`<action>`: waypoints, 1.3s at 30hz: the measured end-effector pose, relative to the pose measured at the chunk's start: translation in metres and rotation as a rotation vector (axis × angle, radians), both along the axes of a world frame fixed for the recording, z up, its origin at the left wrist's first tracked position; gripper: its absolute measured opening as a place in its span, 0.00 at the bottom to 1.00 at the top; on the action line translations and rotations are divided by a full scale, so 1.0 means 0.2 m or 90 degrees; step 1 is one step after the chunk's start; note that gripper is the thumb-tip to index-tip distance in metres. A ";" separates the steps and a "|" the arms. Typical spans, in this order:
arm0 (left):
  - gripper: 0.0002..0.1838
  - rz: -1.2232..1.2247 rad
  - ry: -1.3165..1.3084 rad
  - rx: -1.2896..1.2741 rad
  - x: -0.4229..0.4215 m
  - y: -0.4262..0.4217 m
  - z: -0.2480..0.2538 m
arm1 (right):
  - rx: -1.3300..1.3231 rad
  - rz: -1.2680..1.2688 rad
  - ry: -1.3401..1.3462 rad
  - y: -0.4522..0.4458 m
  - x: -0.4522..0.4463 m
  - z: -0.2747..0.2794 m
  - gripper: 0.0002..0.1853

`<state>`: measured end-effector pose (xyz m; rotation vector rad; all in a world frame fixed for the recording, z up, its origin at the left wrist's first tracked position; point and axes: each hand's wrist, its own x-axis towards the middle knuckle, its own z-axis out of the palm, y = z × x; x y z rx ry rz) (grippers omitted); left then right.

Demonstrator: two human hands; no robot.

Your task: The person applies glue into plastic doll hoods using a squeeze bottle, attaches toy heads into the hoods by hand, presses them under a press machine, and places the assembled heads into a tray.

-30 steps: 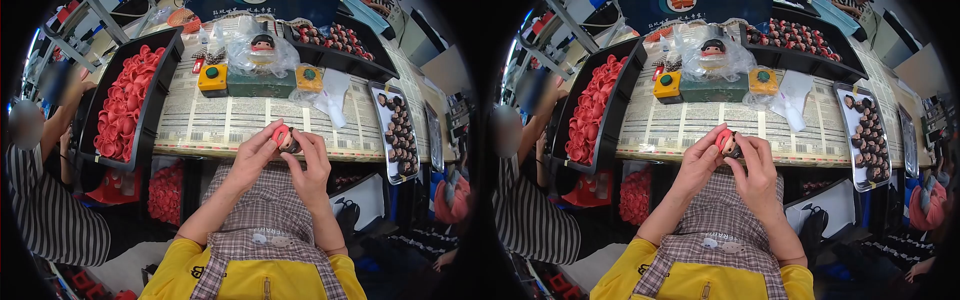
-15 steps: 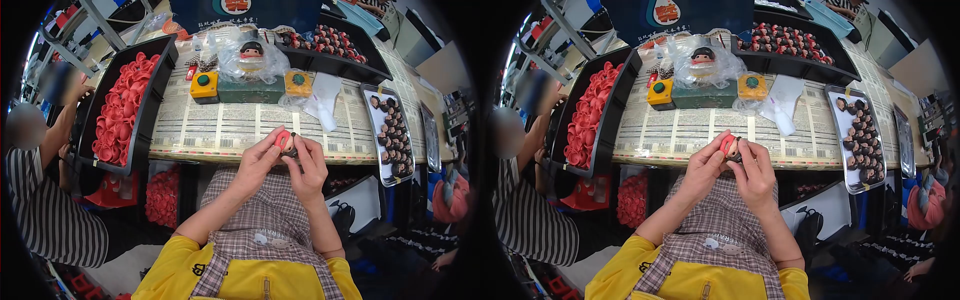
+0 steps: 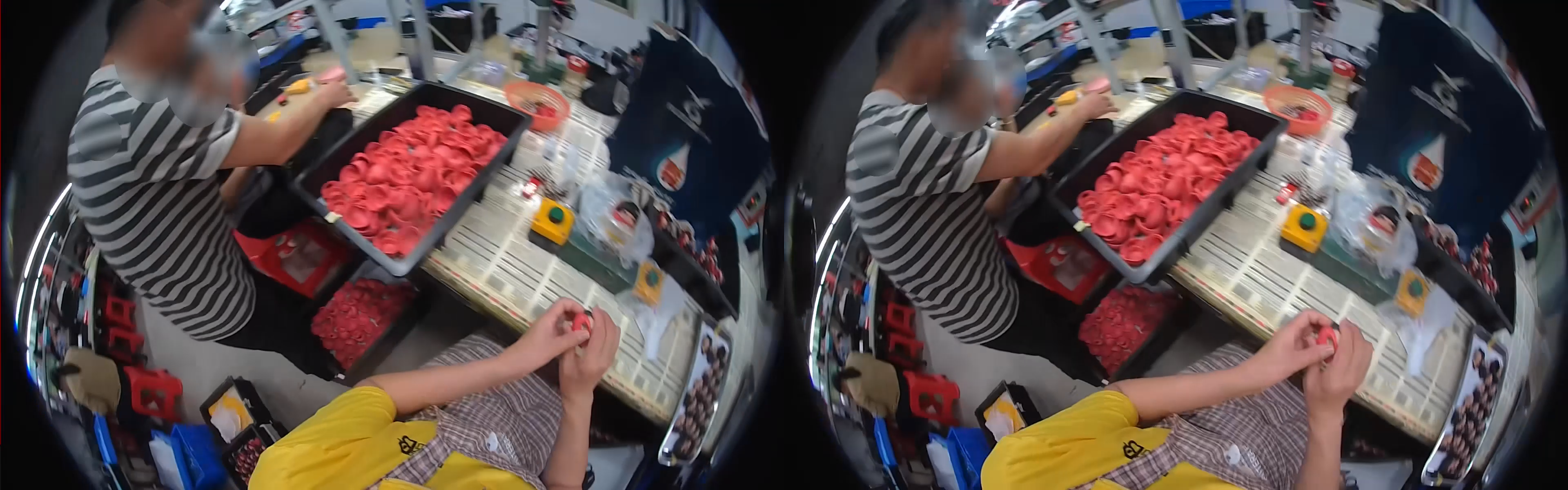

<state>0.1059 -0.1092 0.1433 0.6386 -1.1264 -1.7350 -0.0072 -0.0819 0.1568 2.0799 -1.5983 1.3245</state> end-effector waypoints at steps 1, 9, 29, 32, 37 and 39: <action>0.16 -0.064 0.073 0.090 0.06 -0.02 0.03 | -0.008 0.037 0.017 -0.01 0.02 0.01 0.25; 0.19 0.220 -0.488 -0.449 0.78 -0.09 0.47 | 0.100 0.251 0.012 -0.13 0.25 0.10 0.26; 0.10 0.859 -0.602 -0.476 2.16 -0.50 0.72 | 0.281 0.215 -0.107 -0.36 0.22 -0.09 0.22; 0.11 0.734 -0.833 -0.429 2.28 -0.69 0.62 | 0.288 0.209 -0.109 -0.36 0.22 -0.10 0.22; 0.24 0.582 -1.087 -0.318 2.48 -1.04 0.38 | 0.236 0.215 -0.042 -0.37 0.23 -0.06 0.16; 0.25 0.514 -1.130 -0.242 2.45 -1.09 0.38 | 0.227 0.209 -0.027 -0.38 0.24 -0.03 0.14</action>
